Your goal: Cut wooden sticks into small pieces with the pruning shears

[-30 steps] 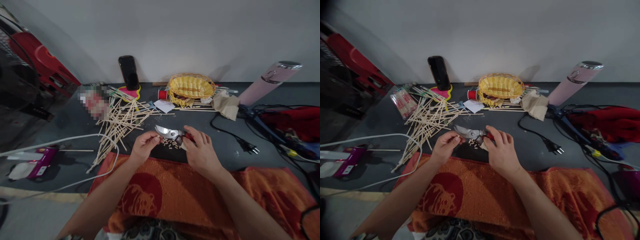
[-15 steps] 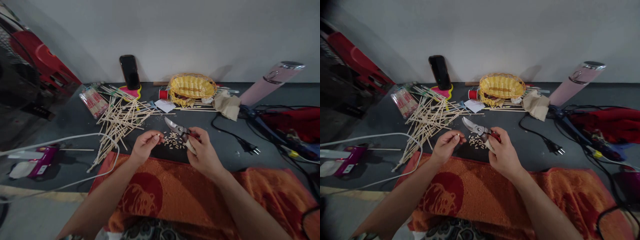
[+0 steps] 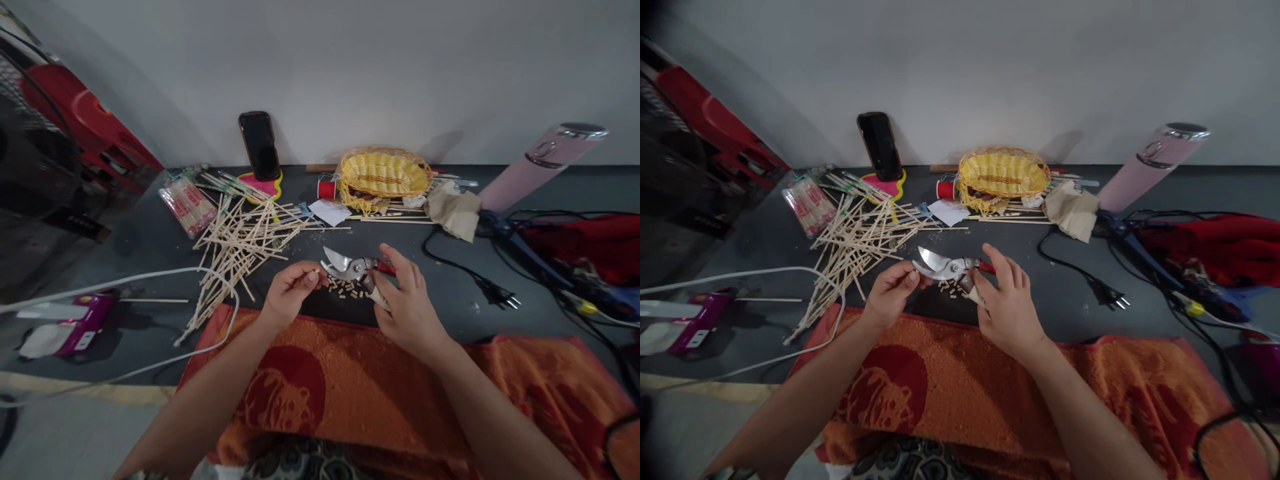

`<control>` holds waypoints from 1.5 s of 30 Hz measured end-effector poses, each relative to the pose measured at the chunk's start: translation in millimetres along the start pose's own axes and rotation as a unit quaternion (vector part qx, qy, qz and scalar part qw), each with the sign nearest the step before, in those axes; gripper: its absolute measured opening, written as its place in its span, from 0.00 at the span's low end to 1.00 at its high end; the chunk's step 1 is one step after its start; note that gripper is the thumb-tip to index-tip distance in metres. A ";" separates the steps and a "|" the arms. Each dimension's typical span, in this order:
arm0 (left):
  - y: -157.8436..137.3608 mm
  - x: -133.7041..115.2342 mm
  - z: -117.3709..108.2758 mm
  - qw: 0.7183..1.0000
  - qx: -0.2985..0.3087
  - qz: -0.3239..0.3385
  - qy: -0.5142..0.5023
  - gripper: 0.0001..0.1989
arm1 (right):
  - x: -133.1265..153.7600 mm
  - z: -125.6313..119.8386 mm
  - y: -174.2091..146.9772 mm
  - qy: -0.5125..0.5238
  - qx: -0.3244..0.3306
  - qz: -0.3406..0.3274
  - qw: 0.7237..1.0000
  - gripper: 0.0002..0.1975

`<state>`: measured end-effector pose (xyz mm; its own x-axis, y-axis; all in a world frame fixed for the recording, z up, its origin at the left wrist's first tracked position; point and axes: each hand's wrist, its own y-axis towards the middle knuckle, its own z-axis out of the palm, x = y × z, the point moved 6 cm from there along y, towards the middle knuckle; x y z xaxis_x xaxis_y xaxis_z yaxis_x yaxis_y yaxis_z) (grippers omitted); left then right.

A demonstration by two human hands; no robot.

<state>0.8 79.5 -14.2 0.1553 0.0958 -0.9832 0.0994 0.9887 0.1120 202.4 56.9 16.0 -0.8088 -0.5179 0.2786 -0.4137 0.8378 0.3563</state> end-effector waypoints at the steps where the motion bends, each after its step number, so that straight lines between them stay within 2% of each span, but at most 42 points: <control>1: 0.2 0.4 -1.0 1.000 -0.003 0.006 0.001 0.11 | 1.5 -1.0 0.0 -0.015 0.004 -0.004 1.000 0.24; 5: 1.3 3.3 -4.3 1.000 -0.015 0.012 0.007 0.12 | 6.9 -1.8 0.4 -0.064 0.012 -0.014 0.998 0.23; 10: 1.3 -1.7 -0.5 0.999 0.003 0.010 0.036 0.12 | 10.2 0.4 1.2 -0.094 0.016 -0.012 0.995 0.20; 18: -0.4 -2.2 3.8 0.998 0.039 0.004 0.048 0.13 | 9.1 1.6 0.7 -0.106 0.030 -0.006 0.994 0.20; 32: -1.0 -6.9 5.3 0.996 0.050 0.017 0.072 0.11 | 8.5 3.8 1.9 -0.127 0.061 -0.013 0.990 0.18; 45: -1.2 8.3 1.2 0.997 0.042 -0.022 0.065 0.12 | 5.9 8.6 -1.3 -0.167 0.065 -0.008 0.984 0.16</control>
<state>3.2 79.0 -22.4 0.0212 0.0728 -0.9971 0.1869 0.9795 0.0755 194.6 54.2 9.5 -0.8850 -0.4637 -0.0421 -0.4598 0.8562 0.2355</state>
